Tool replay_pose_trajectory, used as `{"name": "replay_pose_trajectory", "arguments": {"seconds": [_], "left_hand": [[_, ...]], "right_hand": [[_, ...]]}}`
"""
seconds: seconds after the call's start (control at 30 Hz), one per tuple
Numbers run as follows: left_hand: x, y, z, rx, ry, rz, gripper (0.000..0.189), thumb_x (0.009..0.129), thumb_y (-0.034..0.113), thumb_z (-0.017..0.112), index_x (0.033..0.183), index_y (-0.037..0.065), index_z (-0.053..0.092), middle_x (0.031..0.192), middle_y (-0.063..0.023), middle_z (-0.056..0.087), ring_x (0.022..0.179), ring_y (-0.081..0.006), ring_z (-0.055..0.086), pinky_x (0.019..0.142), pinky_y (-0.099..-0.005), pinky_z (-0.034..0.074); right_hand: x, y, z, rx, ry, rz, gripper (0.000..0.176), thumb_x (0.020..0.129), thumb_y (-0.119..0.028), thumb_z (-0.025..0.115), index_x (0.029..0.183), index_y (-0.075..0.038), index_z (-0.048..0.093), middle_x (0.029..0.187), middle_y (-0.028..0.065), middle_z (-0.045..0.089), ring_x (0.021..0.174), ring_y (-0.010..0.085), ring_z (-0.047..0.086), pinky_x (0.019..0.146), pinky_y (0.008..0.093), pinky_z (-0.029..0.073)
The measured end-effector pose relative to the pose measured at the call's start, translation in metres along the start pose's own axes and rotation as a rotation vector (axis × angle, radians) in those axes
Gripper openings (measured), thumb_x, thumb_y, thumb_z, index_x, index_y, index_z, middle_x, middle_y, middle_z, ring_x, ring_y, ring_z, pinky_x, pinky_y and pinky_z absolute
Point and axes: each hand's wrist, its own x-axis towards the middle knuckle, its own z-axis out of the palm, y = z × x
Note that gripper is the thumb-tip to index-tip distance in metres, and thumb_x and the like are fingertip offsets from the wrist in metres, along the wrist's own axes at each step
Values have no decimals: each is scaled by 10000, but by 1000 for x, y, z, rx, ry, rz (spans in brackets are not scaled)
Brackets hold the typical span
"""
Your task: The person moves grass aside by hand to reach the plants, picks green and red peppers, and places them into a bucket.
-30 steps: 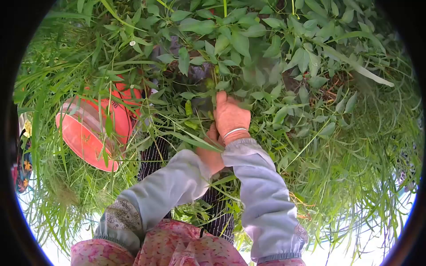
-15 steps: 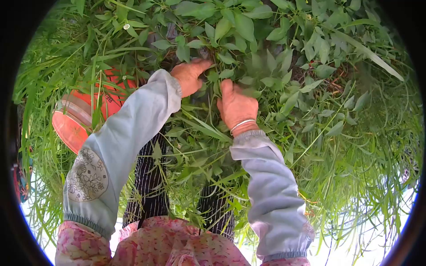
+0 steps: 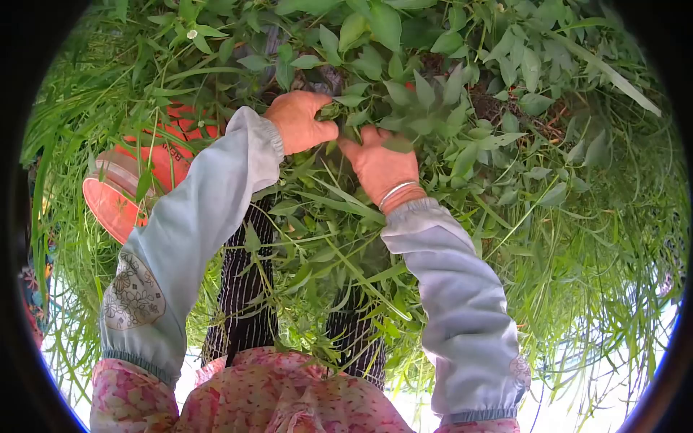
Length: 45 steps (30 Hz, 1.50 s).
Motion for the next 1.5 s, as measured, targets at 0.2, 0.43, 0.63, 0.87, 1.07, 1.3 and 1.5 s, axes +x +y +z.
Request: {"name": "replay_pose_trajectory", "arguments": {"seconds": [0.2, 0.43, 0.63, 0.87, 1.07, 1.3, 1.5], "left_hand": [[-37, -72, 35, -568, -98, -210, 213, 675, 146, 611, 847, 22, 620, 696, -84, 608, 648, -173, 597, 608, -305, 471], [-26, -84, 55, 502, -103, 35, 318, 706, 20, 546, 1004, 106, 615, 1052, -123, 572, 969, -355, 539, 790, -420, 463], [2, -79, 81, 809, -399, 175, 185, 718, 168, 568, 862, 182, 685, 995, -29, 612, 957, -215, 563, 770, -371, 460], [-14, -103, 117, 986, -328, 255, 236, 795, 222, 501, 952, 207, 678, 957, -16, 642, 991, -234, 549, 807, -361, 417], [-21, -78, 91, 858, -659, -108, 348, 779, 240, 556, 1117, 188, 620, 1121, -22, 611, 1085, -223, 529, 886, -377, 425], [-63, -91, 69, 585, -515, -79, 328, 746, 117, 568, 1071, 78, 572, 1085, -124, 605, 992, -300, 594, 810, -396, 492], [-58, -98, 80, 620, -472, -65, 375, 762, 130, 544, 1129, 59, 521, 1092, -145, 593, 970, -325, 590, 805, -404, 486]], "right_hand": [[-7, 7, 3, 76, 14, 29, 370, 746, -155, 551, 1082, -302, 604, 875, 42, 521, 880, 246, 558, 695, 366, 498], [-6, 3, 1, 25, 57, -6, 389, 739, -125, 541, 1081, -297, 607, 861, 38, 509, 837, 222, 568, 639, 348, 501], [-6, -2, -3, 10, 76, -50, 392, 720, -112, 548, 1075, -263, 616, 848, 25, 504, 812, 210, 558, 606, 331, 499], [-3, -16, -4, 89, 77, -203, 224, 688, -168, 557, 883, -170, 668, 832, 15, 507, 866, 186, 528, 757, 340, 420], [5, -32, -4, 85, -53, -280, 167, 679, -159, 568, 811, -142, 669, 872, 2, 558, 875, 189, 527, 767, 345, 434], [13, -50, -5, -30, -148, -259, 118, 688, -149, 569, 779, -123, 640, 789, 11, 589, 915, 190, 538, 745, 325, 454], [23, -71, -2, 104, -82, -363, 133, 731, -137, 547, 824, -111, 639, 841, 27, 617, 893, 192, 555, 724, 332, 450]]}}
